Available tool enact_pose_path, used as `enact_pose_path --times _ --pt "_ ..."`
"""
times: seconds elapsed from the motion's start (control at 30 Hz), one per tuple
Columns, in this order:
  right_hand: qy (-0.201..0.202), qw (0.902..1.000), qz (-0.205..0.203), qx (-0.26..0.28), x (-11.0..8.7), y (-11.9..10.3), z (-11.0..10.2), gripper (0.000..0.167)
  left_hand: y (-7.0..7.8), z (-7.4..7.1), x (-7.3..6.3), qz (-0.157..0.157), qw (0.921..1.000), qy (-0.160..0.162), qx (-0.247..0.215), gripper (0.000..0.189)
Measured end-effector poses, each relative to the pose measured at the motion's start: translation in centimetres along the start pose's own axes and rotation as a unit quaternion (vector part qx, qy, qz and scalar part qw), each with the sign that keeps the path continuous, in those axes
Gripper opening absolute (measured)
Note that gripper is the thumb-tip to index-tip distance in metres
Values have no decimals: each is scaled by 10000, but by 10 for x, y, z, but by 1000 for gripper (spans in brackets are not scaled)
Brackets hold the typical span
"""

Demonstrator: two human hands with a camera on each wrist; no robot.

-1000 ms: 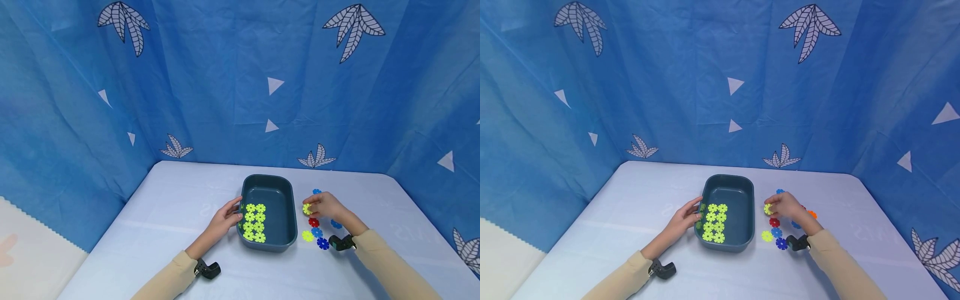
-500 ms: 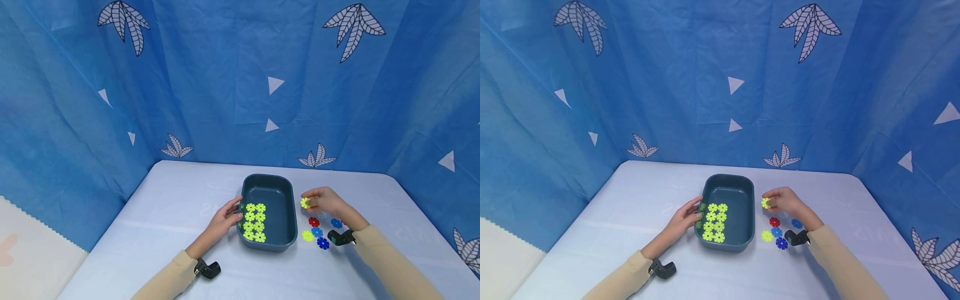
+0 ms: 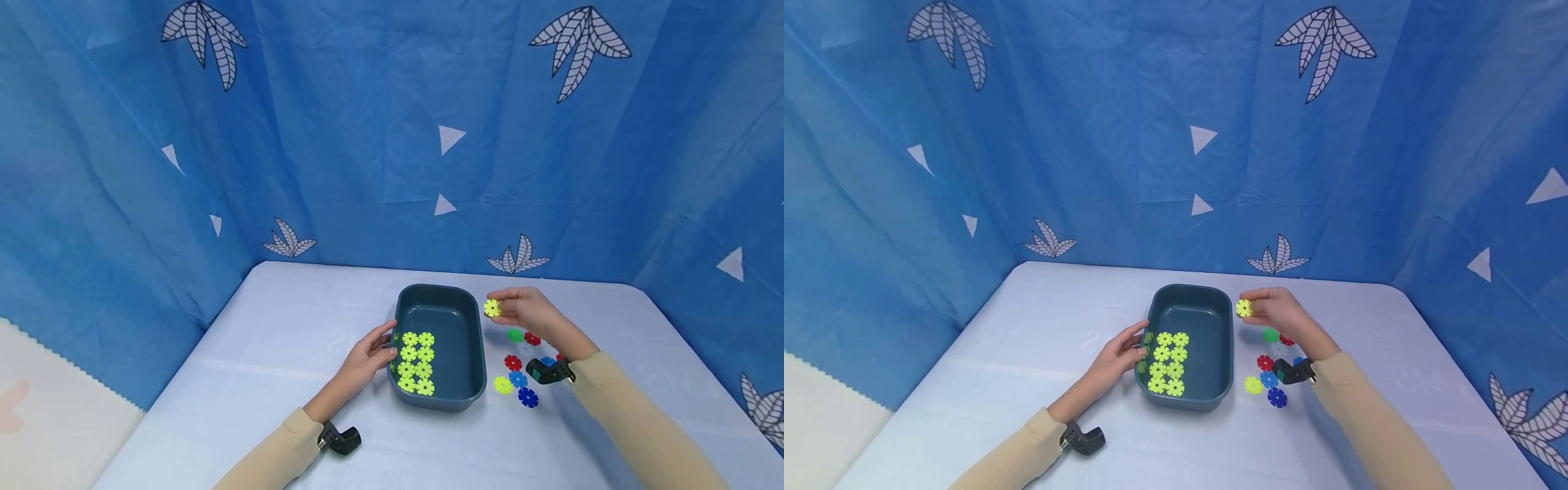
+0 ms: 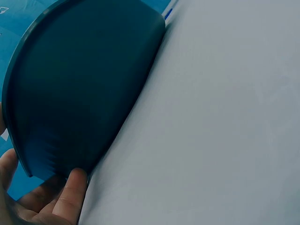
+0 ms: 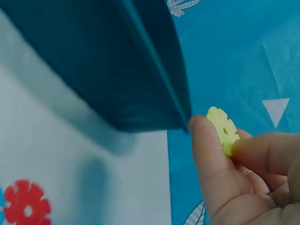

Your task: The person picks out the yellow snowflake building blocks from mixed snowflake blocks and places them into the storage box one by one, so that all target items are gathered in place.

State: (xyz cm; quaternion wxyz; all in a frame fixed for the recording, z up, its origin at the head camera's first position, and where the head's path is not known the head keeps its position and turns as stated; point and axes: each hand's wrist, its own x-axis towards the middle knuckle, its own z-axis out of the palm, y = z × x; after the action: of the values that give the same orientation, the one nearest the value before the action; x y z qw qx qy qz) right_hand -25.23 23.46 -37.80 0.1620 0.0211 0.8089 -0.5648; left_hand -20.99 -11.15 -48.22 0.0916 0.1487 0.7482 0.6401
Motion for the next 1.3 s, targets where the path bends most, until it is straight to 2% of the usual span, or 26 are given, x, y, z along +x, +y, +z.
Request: enact_pose_path --times 0.2,0.47,0.87,1.07,1.3 --pt "-37 9992 -355 -166 8 -21 14 45 1 -2 -1 -21 10000 74 24 60" --pt "-80 9980 -483 -401 26 -33 42 39 -1 -2 -2 -26 10000 32 -89 61" --pt "-144 9990 -385 -191 46 -42 76 32 -2 -1 -2 -23 10000 2 -48 60" --pt "-160 9997 -154 -54 56 -36 88 29 -1 0 -1 -29 10000 -25 -86 61" --pt "-131 9999 -77 73 63 -29 98 29 -1 0 0 2 10000 -12 -23 61"
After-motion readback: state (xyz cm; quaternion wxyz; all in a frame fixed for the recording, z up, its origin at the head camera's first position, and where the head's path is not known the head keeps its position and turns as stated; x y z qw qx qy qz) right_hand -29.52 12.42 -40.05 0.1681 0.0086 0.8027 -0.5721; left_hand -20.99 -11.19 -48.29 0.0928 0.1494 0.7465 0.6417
